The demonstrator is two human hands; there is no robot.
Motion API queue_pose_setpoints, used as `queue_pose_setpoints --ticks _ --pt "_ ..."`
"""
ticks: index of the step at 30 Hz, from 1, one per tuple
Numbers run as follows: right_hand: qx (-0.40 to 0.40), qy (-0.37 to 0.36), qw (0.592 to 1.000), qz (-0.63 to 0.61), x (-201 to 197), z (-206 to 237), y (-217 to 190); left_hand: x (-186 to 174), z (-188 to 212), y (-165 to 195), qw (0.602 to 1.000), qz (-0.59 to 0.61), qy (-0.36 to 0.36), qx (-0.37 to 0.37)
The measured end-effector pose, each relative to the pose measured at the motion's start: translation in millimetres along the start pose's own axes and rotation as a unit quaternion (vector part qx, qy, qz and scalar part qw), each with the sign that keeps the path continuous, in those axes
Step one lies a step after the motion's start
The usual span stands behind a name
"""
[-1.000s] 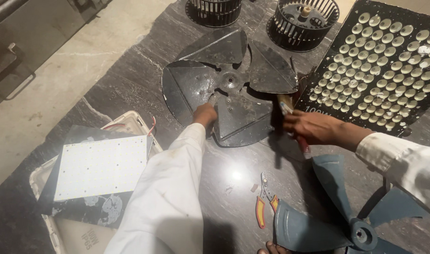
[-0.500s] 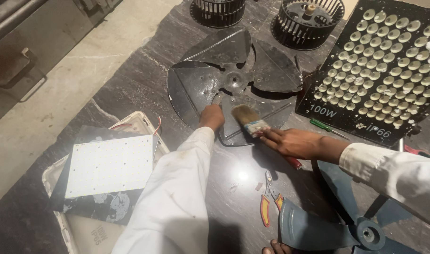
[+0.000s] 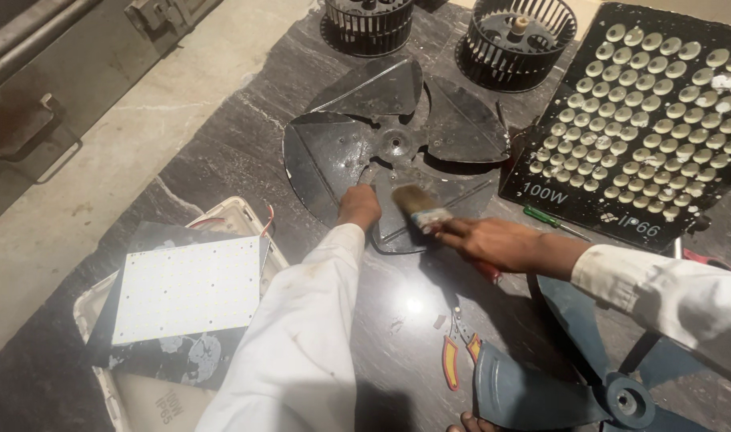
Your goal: The person cleans a disassembled ceiling fan by brushing dust off the fan blade and motor housing on the floor. They use a paintbrush to sweep debris from the surfaces and a hammer to tap the blade, then set the parts aside.
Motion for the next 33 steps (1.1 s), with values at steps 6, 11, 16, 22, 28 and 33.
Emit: queue_pose_setpoints --ticks 6,11,16,22,28,33 --pt "0.195 -0.043 0.977 -0.078 -10 -4 17 1 -3 -3 0.999 0.024 0.017 -0.013" --pt "0.133 0.142 0.942 -0.273 -29 -7 26 -1 -4 -1 0.999 0.034 -0.005 -0.024" --pt "0.273 0.126 0.864 -0.403 -37 -10 42 -3 -2 2 0.999 0.026 -0.017 -0.027" --pt "0.446 0.079 0.816 -0.359 -43 -14 57 -4 5 0 0.999 0.034 0.006 -0.012" --pt "0.195 0.17 0.865 -0.43 -54 -28 57 -8 6 3 0.999 0.036 -0.016 -0.017" --pt "0.154 0.063 0.936 -0.311 -53 -40 59 -12 12 4 0.999 0.049 -0.004 -0.023"
Point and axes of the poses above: each hand's wrist, its own z-axis away from the middle knuckle, its own x-axis out of the palm, y = z × x, the point moved 2 cm from there along -z, towards the middle knuckle, and after that the axes turned 12 degrees about x, right-handed, at the moved point
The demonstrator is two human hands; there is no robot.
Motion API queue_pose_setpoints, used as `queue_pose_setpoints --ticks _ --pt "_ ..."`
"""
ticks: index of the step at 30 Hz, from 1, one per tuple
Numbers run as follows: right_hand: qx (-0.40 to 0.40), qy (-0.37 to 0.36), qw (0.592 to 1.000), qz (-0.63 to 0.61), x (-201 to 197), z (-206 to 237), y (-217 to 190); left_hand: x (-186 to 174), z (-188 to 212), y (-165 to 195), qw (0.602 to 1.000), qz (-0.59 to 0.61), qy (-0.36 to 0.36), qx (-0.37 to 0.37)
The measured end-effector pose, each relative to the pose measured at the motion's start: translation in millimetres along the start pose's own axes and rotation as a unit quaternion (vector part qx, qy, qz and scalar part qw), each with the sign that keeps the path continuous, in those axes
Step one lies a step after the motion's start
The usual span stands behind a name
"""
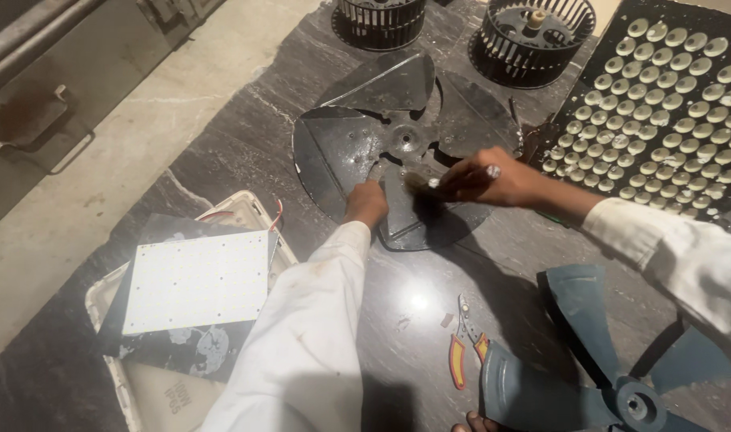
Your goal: The person cleans a disassembled ceiling fan by brushing dust off the fan blade and motor housing on the floor. They use a paintbrush to sweep debris from the surfaces and a hammer to tap the blade, then set the parts aside.
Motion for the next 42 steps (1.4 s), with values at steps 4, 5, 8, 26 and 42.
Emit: queue_pose_setpoints --ticks 4,5,8,26,42 --pt "0.012 0.008 0.998 0.069 -2 -7 2 -1 4 -1 1.0 0.006 0.014 -0.013" --pt "0.005 0.025 0.996 0.081 -3 -8 3 -1 4 -2 1.0 0.002 0.011 -0.01" --pt "0.023 0.051 0.997 0.053 -7 -10 5 -2 1 -3 1.0 -0.001 0.01 0.001" --pt "0.1 0.021 0.985 -0.141 -24 -5 22 7 -12 -10 1.0 -0.025 0.004 0.005" --pt "0.191 0.061 0.95 -0.238 -24 15 29 6 -15 -14 1.0 0.014 0.002 0.007"
Point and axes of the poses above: each hand's wrist, its own z-axis away from the middle knuckle, its own x-axis out of the palm, y = z × x, the point moved 2 cm from there along -z, towards the middle knuckle, and after that the axes turned 12 degrees about x, right-handed, at the moved point
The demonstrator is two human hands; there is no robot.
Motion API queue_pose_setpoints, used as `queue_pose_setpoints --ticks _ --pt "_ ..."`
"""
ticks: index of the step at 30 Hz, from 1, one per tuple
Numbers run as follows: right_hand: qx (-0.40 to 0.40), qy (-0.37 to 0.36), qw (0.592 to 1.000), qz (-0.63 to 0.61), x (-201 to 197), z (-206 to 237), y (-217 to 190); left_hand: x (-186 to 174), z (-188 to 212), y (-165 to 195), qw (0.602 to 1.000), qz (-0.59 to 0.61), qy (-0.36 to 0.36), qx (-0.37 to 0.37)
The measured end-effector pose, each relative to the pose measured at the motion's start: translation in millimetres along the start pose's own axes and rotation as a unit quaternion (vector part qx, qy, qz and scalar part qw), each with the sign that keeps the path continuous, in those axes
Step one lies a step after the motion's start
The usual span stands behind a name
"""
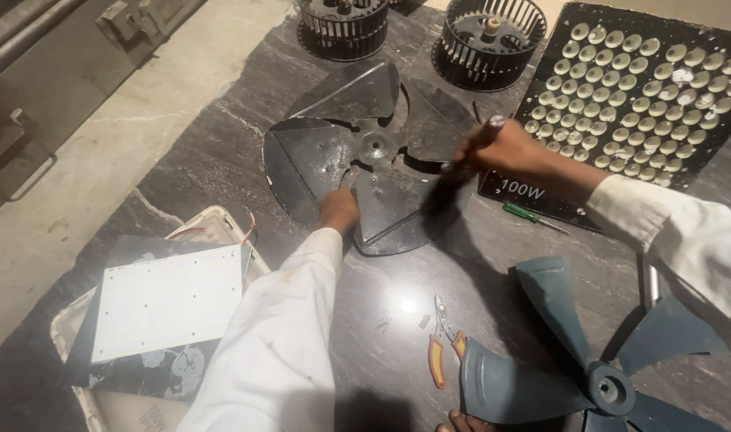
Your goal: The person cleans a disassembled ceiling fan by brushing dust off the fan blade and motor housing on the floor. They use a paintbrush to sweep debris from the surfaces and a hammer to tap the blade, then set the parts aside.
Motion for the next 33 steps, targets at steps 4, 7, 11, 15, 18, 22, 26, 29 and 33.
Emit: queue_pose_setpoints --ticks 4,7,11,15,18,22,26,29,33 --pt "-0.044 -0.136 0.982 -0.12 10 0 6 -4 3 5 0.999 -0.049 -0.008 0.01" --pt "0.037 -0.125 0.981 -0.142 9 -1 15 -2 7 7 0.999 -0.032 0.018 0.0" --pt "0.036 0.036 0.992 0.12 2 -4 22 1 6 2 0.998 -0.056 0.021 0.003" --pt "-0.018 0.046 0.987 0.155 4 0 19 7 -4 -3 0.999 -0.038 0.024 0.003" --pt "-0.097 -0.004 0.991 0.097 13 5 10 12 -12 -4 0.998 -0.058 0.019 0.009" --pt "-0.087 -0.078 0.993 -0.01 33 8 10 14 -12 -6 0.998 -0.052 0.016 0.01" --pt "-0.061 -0.131 0.987 -0.071 26 1 20 9 -6 -5 0.999 -0.037 0.018 0.009" --pt "0.01 -0.025 0.998 0.054 13 -4 23 2 1 1 1.0 -0.003 0.016 -0.01" --pt "0.105 0.069 0.971 0.202 7 -6 21 -6 11 11 0.999 -0.004 0.021 -0.028"
Point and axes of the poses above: each hand's wrist, its own z-axis away from the middle knuckle, its own x-axis out of the palm, y = z × x, the point moved 2 cm from there along -z, towards the middle knuckle, and after that the axes turned 12 degrees about x, right-handed, at the moved point
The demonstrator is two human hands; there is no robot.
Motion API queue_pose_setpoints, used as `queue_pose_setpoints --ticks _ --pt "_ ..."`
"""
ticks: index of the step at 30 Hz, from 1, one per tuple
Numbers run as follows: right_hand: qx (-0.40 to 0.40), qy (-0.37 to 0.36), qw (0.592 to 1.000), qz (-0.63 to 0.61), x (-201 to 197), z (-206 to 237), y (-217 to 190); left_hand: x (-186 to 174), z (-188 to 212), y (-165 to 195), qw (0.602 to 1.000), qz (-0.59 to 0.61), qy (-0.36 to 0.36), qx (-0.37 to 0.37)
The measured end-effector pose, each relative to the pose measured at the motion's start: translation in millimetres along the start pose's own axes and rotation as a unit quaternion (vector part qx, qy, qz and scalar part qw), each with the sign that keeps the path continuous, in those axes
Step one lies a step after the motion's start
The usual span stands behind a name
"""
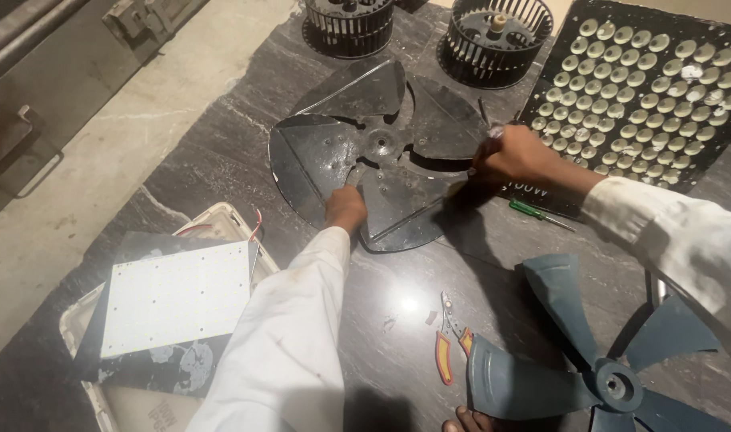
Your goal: The person cleans a disassembled ceiling fan by brushing dust off the fan blade and motor housing on the floor. They use a paintbrush to sweep debris from the surfaces and a hammer to tap the blade, then set the parts aside.
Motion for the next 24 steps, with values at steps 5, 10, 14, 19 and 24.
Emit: queue_pose_setpoints --ticks 5,10,14,19,24 --pt "-0.293 -0.002 0.956 -0.031 -2 5 -15 -1 1 1 0.998 0.043 0.015 -0.035" --pt "-0.201 -0.212 0.907 -0.304 8 1 -12 3 -3 -2 1.0 -0.027 -0.002 0.006" --pt "-0.109 -0.012 0.993 -0.035 -1 -8 -3 6 -3 -4 1.0 -0.016 0.0 0.007" --pt "-0.082 0.011 0.995 -0.054 -3 -1 -7 7 -8 -6 1.0 -0.004 -0.003 0.006" --pt "-0.219 -0.137 0.916 -0.306 8 -5 -20 3 -6 -3 0.998 -0.037 -0.035 0.033"
Point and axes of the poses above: each hand's wrist, its own z-axis away from the middle knuckle, its own x-axis out of the palm, y = z × x, the point moved 2 cm from there along -z, towards the middle knuckle, and after that the axes turned 12 degrees about x, right-handed, at the moved point
